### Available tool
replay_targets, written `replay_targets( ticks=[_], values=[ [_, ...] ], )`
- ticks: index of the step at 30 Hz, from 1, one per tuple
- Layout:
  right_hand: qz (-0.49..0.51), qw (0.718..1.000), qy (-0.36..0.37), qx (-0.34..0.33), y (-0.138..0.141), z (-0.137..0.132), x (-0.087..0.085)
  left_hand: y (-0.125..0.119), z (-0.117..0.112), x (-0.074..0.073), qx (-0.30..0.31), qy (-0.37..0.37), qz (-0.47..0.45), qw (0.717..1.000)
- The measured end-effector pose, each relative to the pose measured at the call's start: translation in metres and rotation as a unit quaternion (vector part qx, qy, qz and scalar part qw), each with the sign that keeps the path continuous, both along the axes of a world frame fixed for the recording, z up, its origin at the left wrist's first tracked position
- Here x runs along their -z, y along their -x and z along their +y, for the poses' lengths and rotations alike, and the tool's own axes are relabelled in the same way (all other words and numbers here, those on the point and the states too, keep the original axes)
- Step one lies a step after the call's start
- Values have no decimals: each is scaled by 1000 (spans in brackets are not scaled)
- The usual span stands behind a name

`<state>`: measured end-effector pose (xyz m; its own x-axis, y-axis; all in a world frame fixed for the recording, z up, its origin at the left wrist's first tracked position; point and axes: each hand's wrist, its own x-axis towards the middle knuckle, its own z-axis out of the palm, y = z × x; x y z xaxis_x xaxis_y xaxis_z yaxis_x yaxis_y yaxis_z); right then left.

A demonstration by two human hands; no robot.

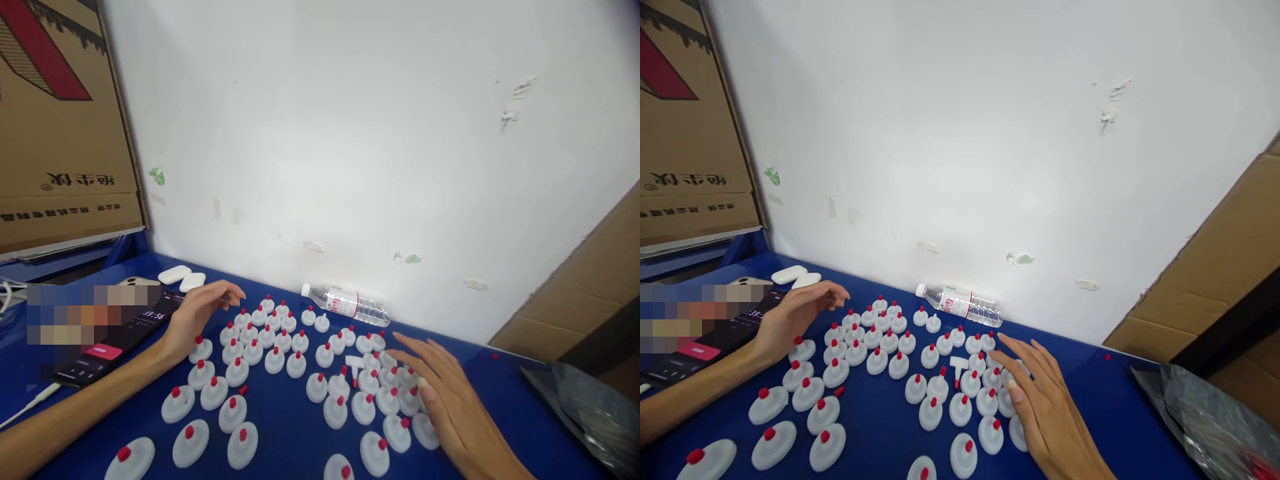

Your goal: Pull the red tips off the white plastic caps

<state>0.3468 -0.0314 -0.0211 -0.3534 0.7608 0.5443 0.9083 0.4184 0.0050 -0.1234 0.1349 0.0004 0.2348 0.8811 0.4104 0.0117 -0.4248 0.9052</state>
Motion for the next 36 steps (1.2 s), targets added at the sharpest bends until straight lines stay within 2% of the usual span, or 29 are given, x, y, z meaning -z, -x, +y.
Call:
replay_targets(
  ticks=[3,5,8,11,15,18,23,26,28,36],
  values=[
    [-4,1000,-6,-9,1,-2,-2,-6,-16,-18,9,-78,122,989],
    [-1,1000,-9,-9,2,-3,-3,-9,-29,-31,58,-98,224,968],
    [8,1000,-8,-7,2,-5,-2,-9,-46,-44,148,-85,353,920],
    [14,1000,-15,-12,7,-5,-3,-7,-52,-45,180,-67,410,892],
    [42,999,-13,9,37,-5,-16,-5,-53,-42,179,-57,423,887],
    [67,996,53,37,70,-1,-33,-7,-53,-42,177,-57,430,883],
    [74,988,132,-16,111,26,-51,-8,-51,-28,200,-76,420,882],
    [64,986,151,-25,121,49,-52,-7,-49,-18,213,-89,403,886],
    [58,985,157,-31,124,62,-51,-6,-50,-16,218,-92,396,887],
    [29,985,162,-58,129,85,-53,-7,-56,-23,212,-86,391,891]
  ],
)
